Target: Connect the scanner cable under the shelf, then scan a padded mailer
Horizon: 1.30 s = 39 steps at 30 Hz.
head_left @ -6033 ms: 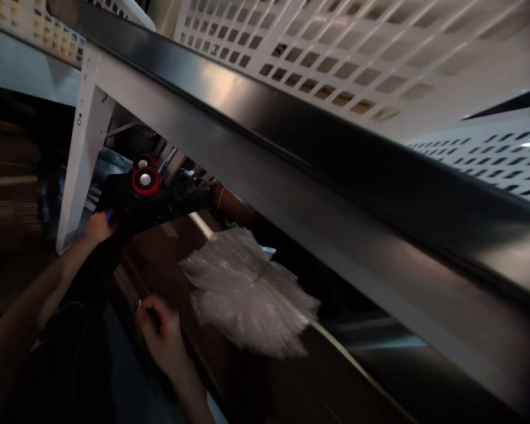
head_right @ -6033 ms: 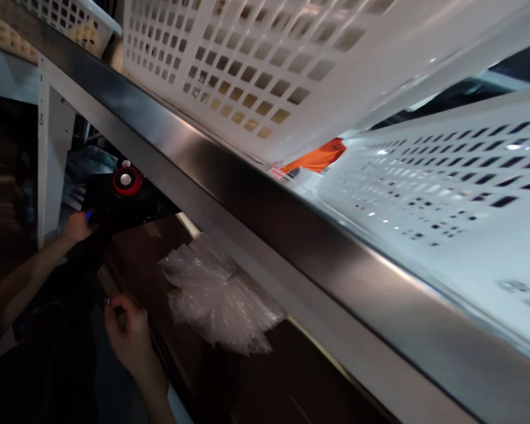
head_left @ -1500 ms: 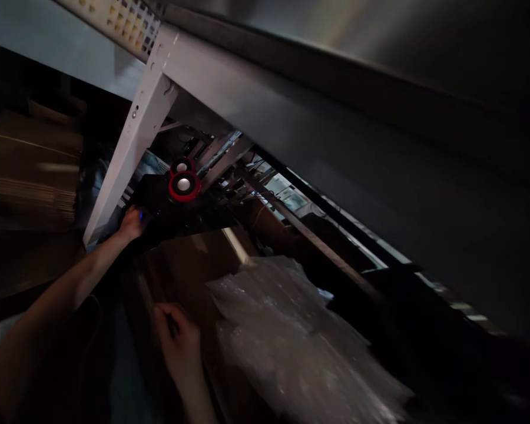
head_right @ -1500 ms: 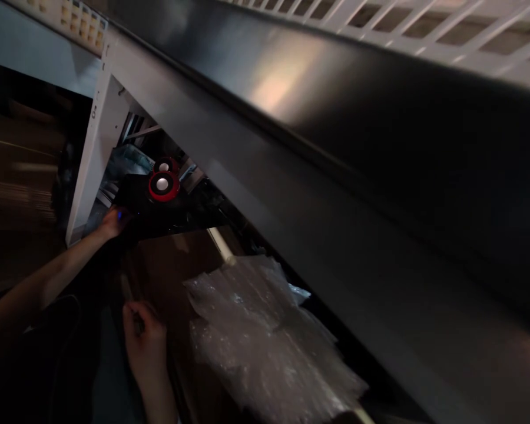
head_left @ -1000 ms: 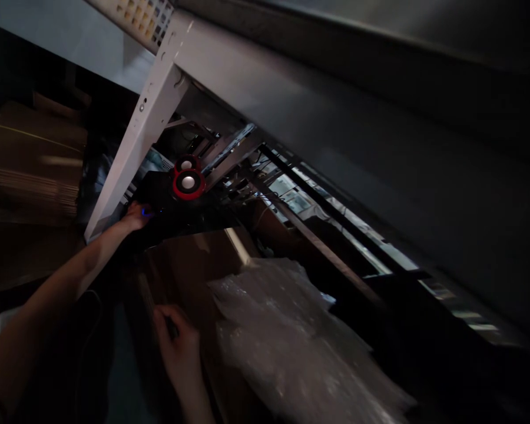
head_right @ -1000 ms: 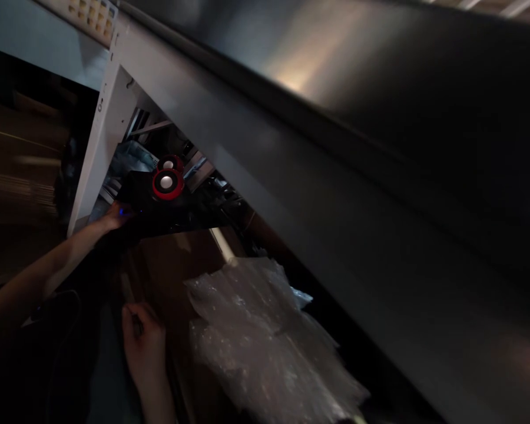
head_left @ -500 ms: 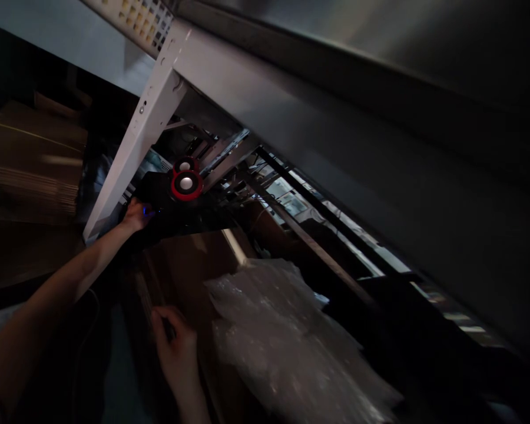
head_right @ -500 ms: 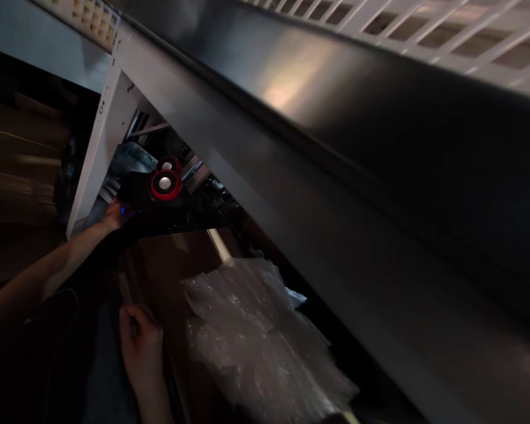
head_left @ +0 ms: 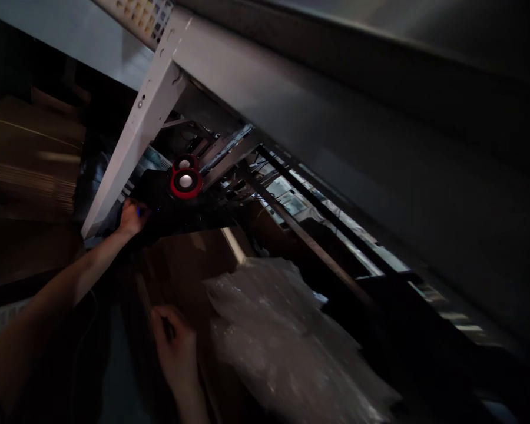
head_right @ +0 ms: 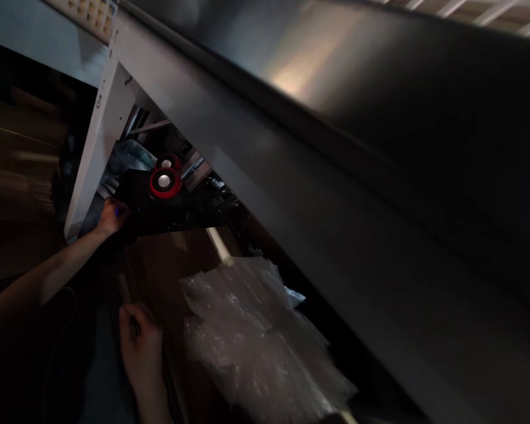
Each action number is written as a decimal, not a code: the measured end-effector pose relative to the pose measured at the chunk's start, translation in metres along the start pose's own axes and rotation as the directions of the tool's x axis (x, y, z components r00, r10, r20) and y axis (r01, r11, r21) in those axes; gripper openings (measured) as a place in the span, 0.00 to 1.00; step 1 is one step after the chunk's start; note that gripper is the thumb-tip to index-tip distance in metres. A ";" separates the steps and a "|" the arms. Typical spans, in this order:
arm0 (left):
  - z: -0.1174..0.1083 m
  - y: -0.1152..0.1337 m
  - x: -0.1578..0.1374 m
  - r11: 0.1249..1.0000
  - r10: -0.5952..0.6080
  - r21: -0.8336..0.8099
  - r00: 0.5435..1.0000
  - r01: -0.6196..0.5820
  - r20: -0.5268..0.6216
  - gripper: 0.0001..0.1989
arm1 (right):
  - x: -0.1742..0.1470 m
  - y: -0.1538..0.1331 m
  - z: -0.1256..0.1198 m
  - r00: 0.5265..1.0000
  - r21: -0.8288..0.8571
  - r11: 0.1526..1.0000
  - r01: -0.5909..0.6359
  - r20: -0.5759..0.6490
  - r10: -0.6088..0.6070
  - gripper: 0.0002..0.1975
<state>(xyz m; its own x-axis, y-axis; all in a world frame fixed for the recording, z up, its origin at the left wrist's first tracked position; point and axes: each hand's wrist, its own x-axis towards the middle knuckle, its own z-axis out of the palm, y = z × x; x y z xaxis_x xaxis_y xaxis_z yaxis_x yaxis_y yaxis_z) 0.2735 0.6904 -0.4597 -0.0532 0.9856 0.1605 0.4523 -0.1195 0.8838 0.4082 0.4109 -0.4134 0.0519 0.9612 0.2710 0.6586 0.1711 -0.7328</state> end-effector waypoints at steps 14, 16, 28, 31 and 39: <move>0.021 -0.006 -0.025 0.991 0.062 -0.098 0.974 -0.085 -0.219 0.07 | 0.000 0.002 0.004 0.999 -0.003 1.000 -0.026 0.034 0.026 0.13; 0.019 -0.008 -0.026 0.990 0.132 -0.019 0.972 -0.139 -0.194 0.08 | 0.000 0.002 0.004 0.999 -0.002 1.000 -0.027 0.036 0.027 0.13; 0.002 0.001 -0.028 0.959 0.172 0.222 0.984 -0.177 0.041 0.14 | 0.001 0.005 0.008 0.999 0.000 0.999 -0.033 0.042 0.033 0.13; -0.004 0.009 -0.027 0.962 0.120 0.236 0.989 -0.139 0.090 0.16 | 0.002 0.005 0.009 0.999 0.016 1.000 -0.027 0.038 0.027 0.12; -0.007 0.012 -0.023 0.973 0.091 0.202 0.988 -0.115 0.121 0.17 | 0.002 0.004 0.011 0.999 0.003 1.000 -0.019 0.049 0.019 0.12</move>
<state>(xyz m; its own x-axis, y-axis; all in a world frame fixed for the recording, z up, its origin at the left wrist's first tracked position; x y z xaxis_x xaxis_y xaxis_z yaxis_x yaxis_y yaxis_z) 0.2740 0.6658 -0.4502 0.0968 0.9778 0.1861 0.6257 -0.2052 0.7526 0.4027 0.4162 -0.4221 0.0276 0.9736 0.2265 0.6554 0.1534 -0.7395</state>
